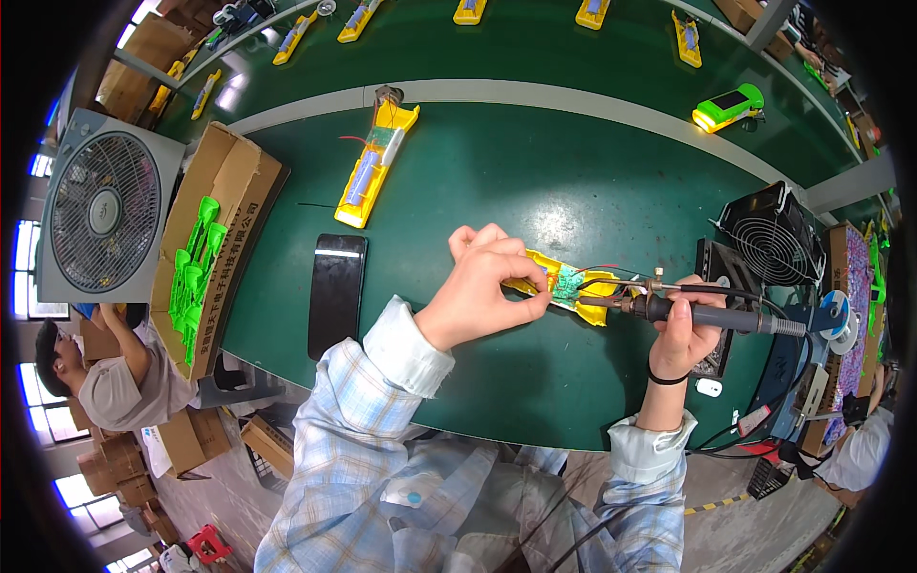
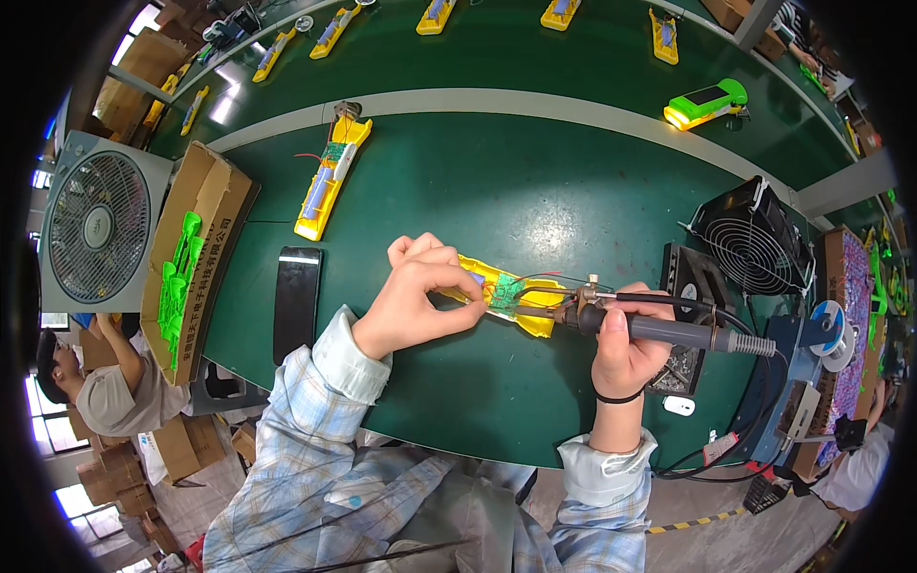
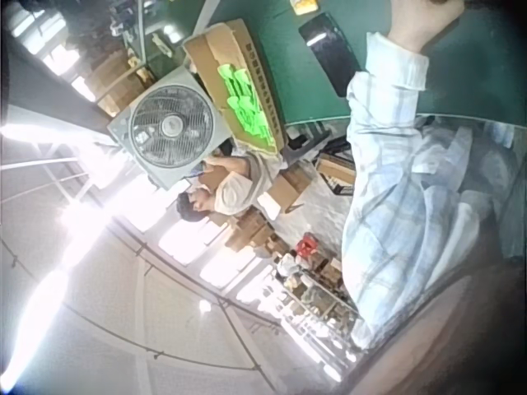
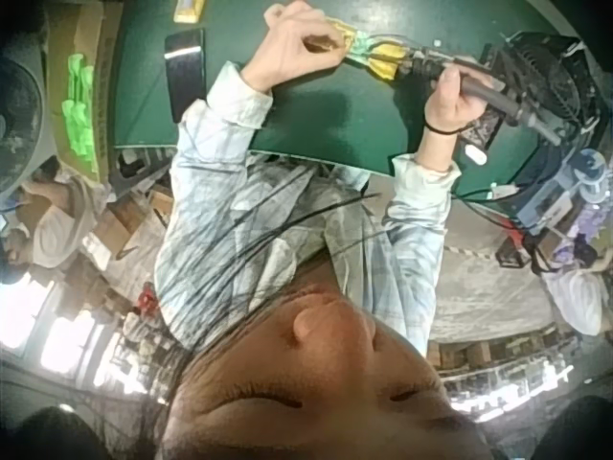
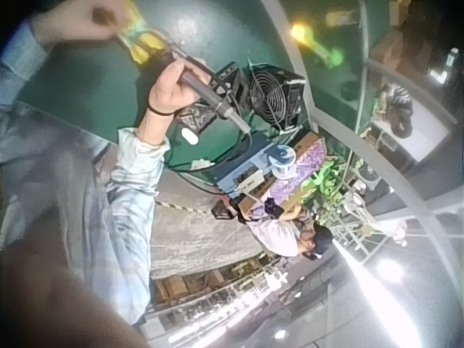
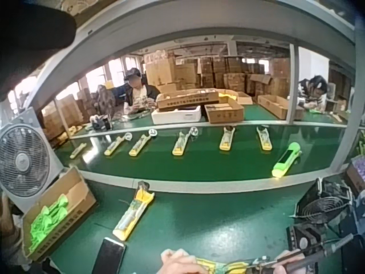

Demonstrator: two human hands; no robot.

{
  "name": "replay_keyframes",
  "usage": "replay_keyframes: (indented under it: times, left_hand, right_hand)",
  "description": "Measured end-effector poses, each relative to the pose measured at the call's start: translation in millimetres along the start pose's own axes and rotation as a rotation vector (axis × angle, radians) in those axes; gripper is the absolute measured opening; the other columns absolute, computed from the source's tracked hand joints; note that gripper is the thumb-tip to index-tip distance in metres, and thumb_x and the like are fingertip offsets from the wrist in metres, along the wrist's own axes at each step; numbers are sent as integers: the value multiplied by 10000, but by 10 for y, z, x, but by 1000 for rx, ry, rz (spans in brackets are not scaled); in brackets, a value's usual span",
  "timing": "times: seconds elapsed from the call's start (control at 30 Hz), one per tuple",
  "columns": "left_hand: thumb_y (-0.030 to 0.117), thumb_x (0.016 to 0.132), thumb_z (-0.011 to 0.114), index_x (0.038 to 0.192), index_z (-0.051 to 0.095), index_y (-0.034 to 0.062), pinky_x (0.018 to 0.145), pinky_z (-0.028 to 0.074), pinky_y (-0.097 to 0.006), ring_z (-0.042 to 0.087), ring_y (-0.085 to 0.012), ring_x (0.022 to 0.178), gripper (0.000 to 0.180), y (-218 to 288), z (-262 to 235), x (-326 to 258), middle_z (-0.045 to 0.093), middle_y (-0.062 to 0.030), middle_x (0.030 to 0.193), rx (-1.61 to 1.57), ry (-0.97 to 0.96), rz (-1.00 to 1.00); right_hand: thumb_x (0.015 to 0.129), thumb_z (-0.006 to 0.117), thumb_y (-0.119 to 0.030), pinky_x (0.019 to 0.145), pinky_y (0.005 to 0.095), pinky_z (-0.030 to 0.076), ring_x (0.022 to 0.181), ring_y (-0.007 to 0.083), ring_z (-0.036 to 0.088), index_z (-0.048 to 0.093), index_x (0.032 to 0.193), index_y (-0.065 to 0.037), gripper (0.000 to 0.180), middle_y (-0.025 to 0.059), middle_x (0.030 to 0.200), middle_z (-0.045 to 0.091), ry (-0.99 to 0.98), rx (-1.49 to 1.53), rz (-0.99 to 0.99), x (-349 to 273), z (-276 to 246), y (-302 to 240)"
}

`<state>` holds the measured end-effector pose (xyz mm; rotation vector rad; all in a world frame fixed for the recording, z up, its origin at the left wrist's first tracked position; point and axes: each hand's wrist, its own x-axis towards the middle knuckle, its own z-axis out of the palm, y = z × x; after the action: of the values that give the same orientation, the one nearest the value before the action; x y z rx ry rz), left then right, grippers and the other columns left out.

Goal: The person solders wires and circuit boards into flashlight casings using a soldering iron, places assembled flashlights onto the upper shelf, and takes new flashlight casing parts to solder additional electrical connections.

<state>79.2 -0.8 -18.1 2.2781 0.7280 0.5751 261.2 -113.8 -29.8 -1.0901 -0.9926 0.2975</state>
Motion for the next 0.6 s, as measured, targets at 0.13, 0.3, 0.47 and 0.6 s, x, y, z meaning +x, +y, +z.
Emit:
replay_keyframes:
  times: [0.13, 0.3, 0.47, 0.6]
  left_hand:
    - [155, 568, 647, 582, 587, 119, 693, 200, -285, 371, -103, 645, 72, 2, -8, -3, 424, 51, 552, 4, 5, 4]
    - [156, 570, 647, 583, 585, 115, 696, 200, -289, 376, -104, 650, 75, -3, -4, -4, 427, 49, 553, 0, -3, 2]
    - [154, 568, 647, 582, 585, 117, 696, 199, -291, 377, -105, 652, 74, -3, -2, -2, 430, 50, 556, 8, -3, 2]
    - [153, 563, 648, 586, 589, 119, 696, 199, -291, 377, -105, 655, 72, -3, -3, -1, 432, 51, 560, 7, -5, 4]
  right_hand:
    - [735, 507, -54, 453, 182, 315, 530, 75, 386, 428, 805, -10, 114, 91, 743, 474, 1, 14, 68, -15, 6, -24]
    - [731, 510, -55, 540, 209, 337, 596, 96, 400, 431, 811, -8, 122, 89, 738, 471, -11, -6, 90, -40, -23, 12]
    - [729, 511, -55, 581, 226, 344, 626, 107, 406, 428, 818, -10, 130, 88, 731, 474, -6, -7, 105, -45, -21, -1]
    - [724, 516, -54, 582, 236, 354, 636, 125, 428, 425, 818, -10, 139, 93, 727, 479, -21, -42, 82, -56, -37, 13]
